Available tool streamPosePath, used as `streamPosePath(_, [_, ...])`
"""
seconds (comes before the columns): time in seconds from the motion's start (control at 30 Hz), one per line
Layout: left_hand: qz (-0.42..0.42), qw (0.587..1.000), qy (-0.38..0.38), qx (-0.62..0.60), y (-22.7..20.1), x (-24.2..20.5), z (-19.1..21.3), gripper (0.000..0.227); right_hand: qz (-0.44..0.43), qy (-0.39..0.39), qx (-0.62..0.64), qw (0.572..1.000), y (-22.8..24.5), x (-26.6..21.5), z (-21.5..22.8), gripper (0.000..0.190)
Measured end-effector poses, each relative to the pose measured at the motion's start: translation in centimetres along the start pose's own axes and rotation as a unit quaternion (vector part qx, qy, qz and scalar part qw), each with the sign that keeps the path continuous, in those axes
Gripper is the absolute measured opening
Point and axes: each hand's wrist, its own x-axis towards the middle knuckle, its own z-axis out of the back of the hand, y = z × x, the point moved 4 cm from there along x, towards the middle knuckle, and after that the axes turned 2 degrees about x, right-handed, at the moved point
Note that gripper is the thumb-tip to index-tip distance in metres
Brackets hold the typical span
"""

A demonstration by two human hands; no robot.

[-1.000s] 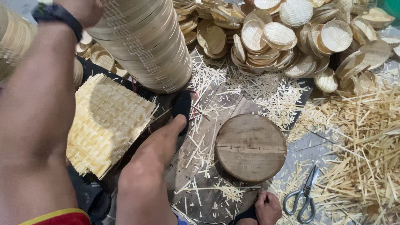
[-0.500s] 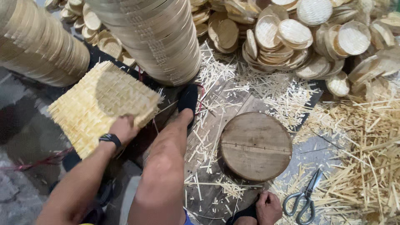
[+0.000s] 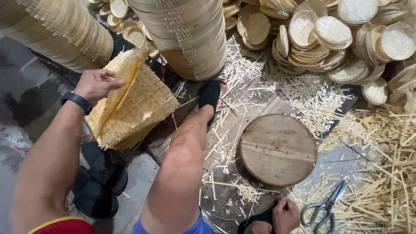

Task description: The person sits on the floor and assembles round woven trays by placing a pre-woven mat onto a wooden mold, positioning a bamboo ring on top, and trimming the excess mat edges with scissors. The person then flips the assembly, removes the mold, and stacks the finished tray.

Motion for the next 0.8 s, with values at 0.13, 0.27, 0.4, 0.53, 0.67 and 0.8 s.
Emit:
streamPosePath(0.13, [-0.189, 0.920, -0.096, 0.330, -5.3, -1.0, 0.7, 0.012, -0.013, 0.003, 0.006, 1.000, 0.4, -0.3, 0.3, 0.024])
streamPosePath(0.27, [-0.199, 0.921, -0.079, 0.325, -9.0, -1.6, -1.2, 0.034, 0.006, 0.002, 0.006, 1.000, 0.2, -0.4, 0.3, 0.024])
streamPosePath(0.4, [-0.157, 0.935, 0.123, 0.292, -3.4, -5.2, -9.0, 0.017, 0.020, -0.002, 0.013, 1.000, -0.1, -0.2, 0.1, 0.021])
streamPosePath(0.53, [-0.032, 0.979, 0.129, 0.156, 3.5, -3.8, -7.9, 0.028, 0.038, -0.002, 0.051, 0.998, 0.4, -0.3, 0.7, 0.020])
streamPosePath(0.67, [-0.101, 0.938, -0.271, 0.190, 0.1, -5.6, 3.4, 0.009, 0.040, -0.009, 0.056, 0.998, 0.3, -0.4, 0.8, 0.020])
streamPosePath(0.8, [-0.263, 0.885, -0.289, 0.252, -11.5, -12.8, 8.2, 0.013, 0.007, 0.002, 0.035, 0.999, 0.1, -0.2, 0.6, 0.020])
